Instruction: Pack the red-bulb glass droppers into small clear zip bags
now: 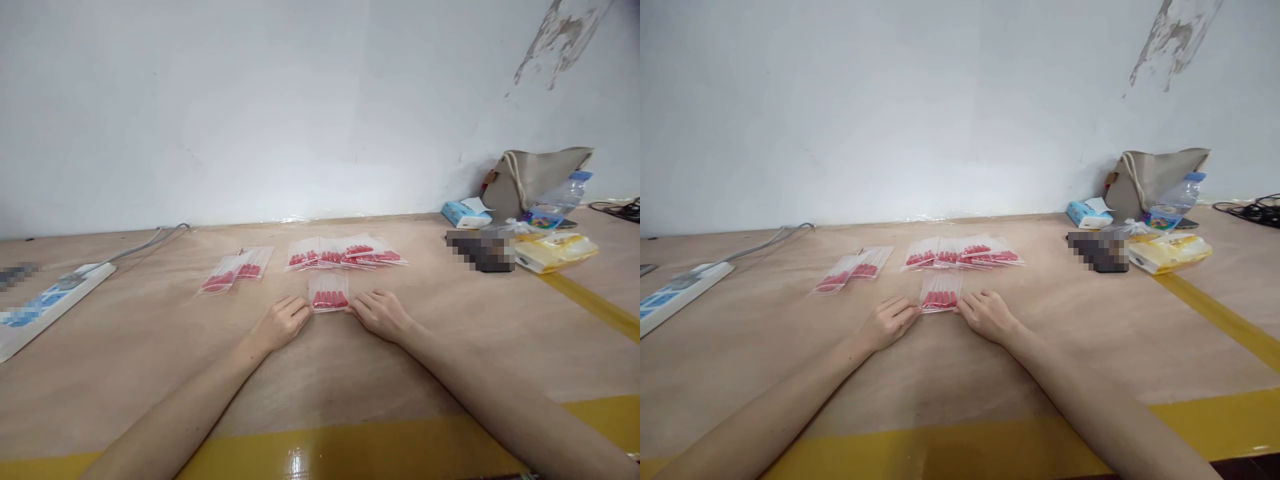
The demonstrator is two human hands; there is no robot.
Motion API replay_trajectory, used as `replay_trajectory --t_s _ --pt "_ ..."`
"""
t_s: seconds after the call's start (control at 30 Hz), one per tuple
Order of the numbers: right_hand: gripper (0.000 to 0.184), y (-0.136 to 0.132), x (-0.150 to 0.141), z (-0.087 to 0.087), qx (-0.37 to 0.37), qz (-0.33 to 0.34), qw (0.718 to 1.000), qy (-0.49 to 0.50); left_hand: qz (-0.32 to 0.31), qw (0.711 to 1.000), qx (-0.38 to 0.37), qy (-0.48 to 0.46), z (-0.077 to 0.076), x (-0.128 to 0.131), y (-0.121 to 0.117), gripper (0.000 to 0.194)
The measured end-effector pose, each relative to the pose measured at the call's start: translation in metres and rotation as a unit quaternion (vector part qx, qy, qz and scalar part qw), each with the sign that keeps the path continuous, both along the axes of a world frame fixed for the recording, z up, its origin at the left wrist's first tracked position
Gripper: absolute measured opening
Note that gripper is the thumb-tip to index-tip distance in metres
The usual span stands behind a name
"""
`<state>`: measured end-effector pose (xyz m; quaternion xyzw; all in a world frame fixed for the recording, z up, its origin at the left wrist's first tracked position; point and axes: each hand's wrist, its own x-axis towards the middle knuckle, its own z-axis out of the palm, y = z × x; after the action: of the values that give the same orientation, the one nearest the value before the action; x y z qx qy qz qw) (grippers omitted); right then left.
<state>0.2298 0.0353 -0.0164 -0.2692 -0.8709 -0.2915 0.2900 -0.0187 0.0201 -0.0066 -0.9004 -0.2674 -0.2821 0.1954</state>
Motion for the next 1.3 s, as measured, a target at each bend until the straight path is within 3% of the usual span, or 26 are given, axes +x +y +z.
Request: replay_trajectory --t_s 0.1,0.17,0.2,0.27,0.33,0.37,0.4,0.57,0.63,0.73,0.87,1.03,1.17,1.3 --pt "0.031 -0.001 -0.001 -0.001 -0.042 -0.023 0.998 0.049 0.015 0.995 -0.072 -0.061 0.004 0.0 -0.006 0.013" --pt "0.03 -0.003 0.0 -0.001 -0.07 -0.024 0.994 0.08 0.05 0.958 -0.227 -0.168 0.007 0.002 -0.009 0.027" --pt "0.029 -0.004 0.0 -0.001 -0.077 -0.015 0.993 0.089 0.071 0.913 -0.327 -0.234 0.008 0.003 -0.009 0.037" --pt "0.027 -0.006 -0.001 -0.001 -0.077 0.016 0.993 0.092 0.1 0.781 -0.509 -0.348 0.01 0.007 -0.007 0.05" --pt "0.023 -0.009 -0.004 0.0 -0.076 0.048 0.992 0.088 0.099 0.66 -0.619 -0.415 0.011 0.012 -0.004 0.054" --pt "0.022 -0.01 -0.006 0.001 -0.082 0.066 0.991 0.083 0.093 0.624 -0.647 -0.428 0.012 0.014 -0.003 0.053" --pt "0.02 -0.01 -0.008 0.001 -0.095 0.083 0.989 0.075 0.085 0.609 -0.662 -0.428 0.013 0.015 -0.003 0.05" --pt "0.023 -0.009 -0.006 0.003 -0.217 0.111 0.968 0.062 0.056 0.625 -0.694 -0.354 0.033 -0.008 0.002 0.037" --pt "0.024 -0.007 -0.002 0.002 -0.246 0.103 0.961 0.075 0.052 0.666 -0.678 -0.306 0.042 -0.027 0.011 0.035" --pt "0.021 -0.006 0.0 0.002 -0.266 0.094 0.956 0.085 0.127 0.737 -0.557 -0.361 0.047 -0.05 0.034 0.04" --pt "0.019 -0.005 -0.001 0.002 -0.266 0.084 0.957 0.078 0.206 0.77 -0.479 -0.368 0.045 -0.057 0.077 0.035" --pt "0.017 -0.005 -0.002 0.001 -0.264 0.078 0.957 0.087 0.32 0.808 -0.411 -0.274 0.045 -0.048 0.116 0.027" --pt "0.016 -0.006 0.0 0.002 -0.27 0.07 0.956 0.092 0.391 0.829 -0.35 -0.194 0.047 -0.044 0.12 0.029" --pt "0.015 -0.006 0.0 0.002 -0.274 0.071 0.956 0.083 0.413 0.851 -0.296 -0.136 0.052 -0.06 0.102 0.033"
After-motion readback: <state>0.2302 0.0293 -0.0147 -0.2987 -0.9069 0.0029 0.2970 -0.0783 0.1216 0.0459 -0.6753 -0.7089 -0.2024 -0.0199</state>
